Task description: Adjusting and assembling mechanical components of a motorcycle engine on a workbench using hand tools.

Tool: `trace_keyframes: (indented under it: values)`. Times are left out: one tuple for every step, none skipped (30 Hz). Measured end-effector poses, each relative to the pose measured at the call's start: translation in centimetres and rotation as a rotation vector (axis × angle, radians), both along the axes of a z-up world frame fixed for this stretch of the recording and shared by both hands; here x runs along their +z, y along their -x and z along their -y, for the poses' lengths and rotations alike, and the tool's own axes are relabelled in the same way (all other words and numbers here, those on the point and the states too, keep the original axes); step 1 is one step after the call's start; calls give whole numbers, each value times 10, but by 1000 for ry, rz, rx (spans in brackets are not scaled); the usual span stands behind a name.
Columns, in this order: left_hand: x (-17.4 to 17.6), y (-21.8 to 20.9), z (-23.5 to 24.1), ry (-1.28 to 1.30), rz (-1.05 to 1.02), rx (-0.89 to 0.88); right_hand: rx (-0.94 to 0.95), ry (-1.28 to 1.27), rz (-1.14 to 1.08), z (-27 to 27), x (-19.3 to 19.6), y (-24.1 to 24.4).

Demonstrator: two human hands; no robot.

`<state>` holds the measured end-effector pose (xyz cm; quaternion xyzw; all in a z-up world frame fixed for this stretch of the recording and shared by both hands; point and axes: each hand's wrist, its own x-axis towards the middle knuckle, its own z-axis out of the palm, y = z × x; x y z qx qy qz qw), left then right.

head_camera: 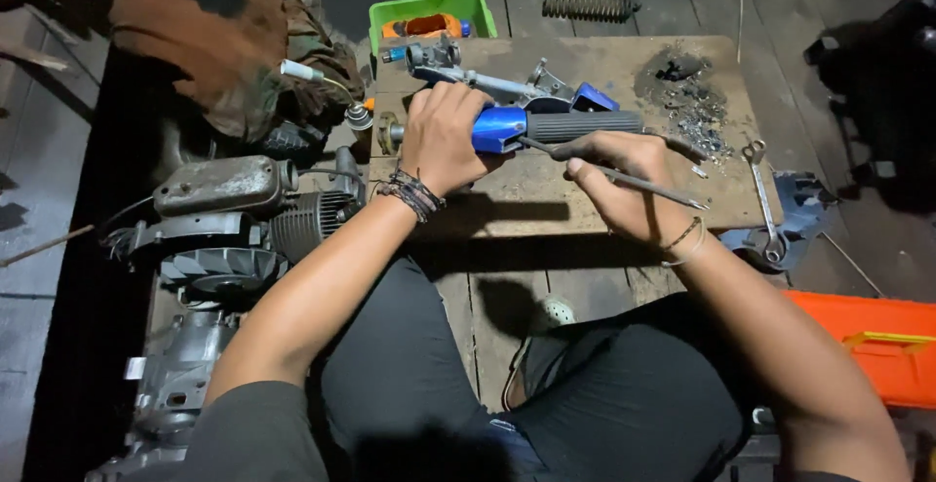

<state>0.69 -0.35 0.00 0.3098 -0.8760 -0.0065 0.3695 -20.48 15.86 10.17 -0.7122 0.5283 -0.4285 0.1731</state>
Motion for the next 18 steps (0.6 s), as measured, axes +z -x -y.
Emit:
trace_keyframes:
  values:
    - [0, 0, 0, -1, 1, -2, -2, -1, 1, 0, 1, 3]
    - [0, 0, -1, -14, 5, -6, -9, -25, -31, -1, 2, 6]
    - [0, -1, 0, -26, 8, -6, -10, -47, -64, 0, 4, 8]
    - [4, -1, -2, -25, 8, -4, -8, -47, -64, 0, 4, 9]
    - [7, -1, -5, -62, -10, -26, -13, -33, -57, 0, 3, 9]
    - [10, -1, -8, -98, -29, -48, -19, -20, -51, 0, 3, 10]
    - [6, -1, -7, -101, -28, -50, -21, -23, -50, -2, 8, 4]
    - [3, 1, -6, -97, -21, -68, -11, -26, -82, -4, 14, -1]
    - [0, 3, -4, -89, -15, -88, -3, -25, -116, -5, 20, -6]
    - [-2, 4, -2, -89, -15, -91, -7, -25, -117, -4, 16, -1]
    - [-5, 2, 0, -132, -34, -129, 1, -23, -90, -3, 11, 2]
    - [-8, 0, 1, -175, -52, -167, 9, -21, -63, -1, 6, 5]
    - [-7, 1, 1, -175, -51, -162, 14, -20, -62, 0, -1, 13]
    - [-6, 1, 1, -203, -87, -213, 9, 31, -13, 1, -9, 20]
    - [-6, 1, 0, -234, -125, -264, 4, 78, 35, 2, -16, 27]
    - [-6, 0, 0, -236, -126, -259, 8, 75, 36, 0, -12, 28]
    - [-5, 1, 0, -230, -134, -278, -7, 124, 32, -2, -7, 29]
    - [-4, 2, 0, -224, -143, -297, -23, 173, 29, -5, -3, 31]
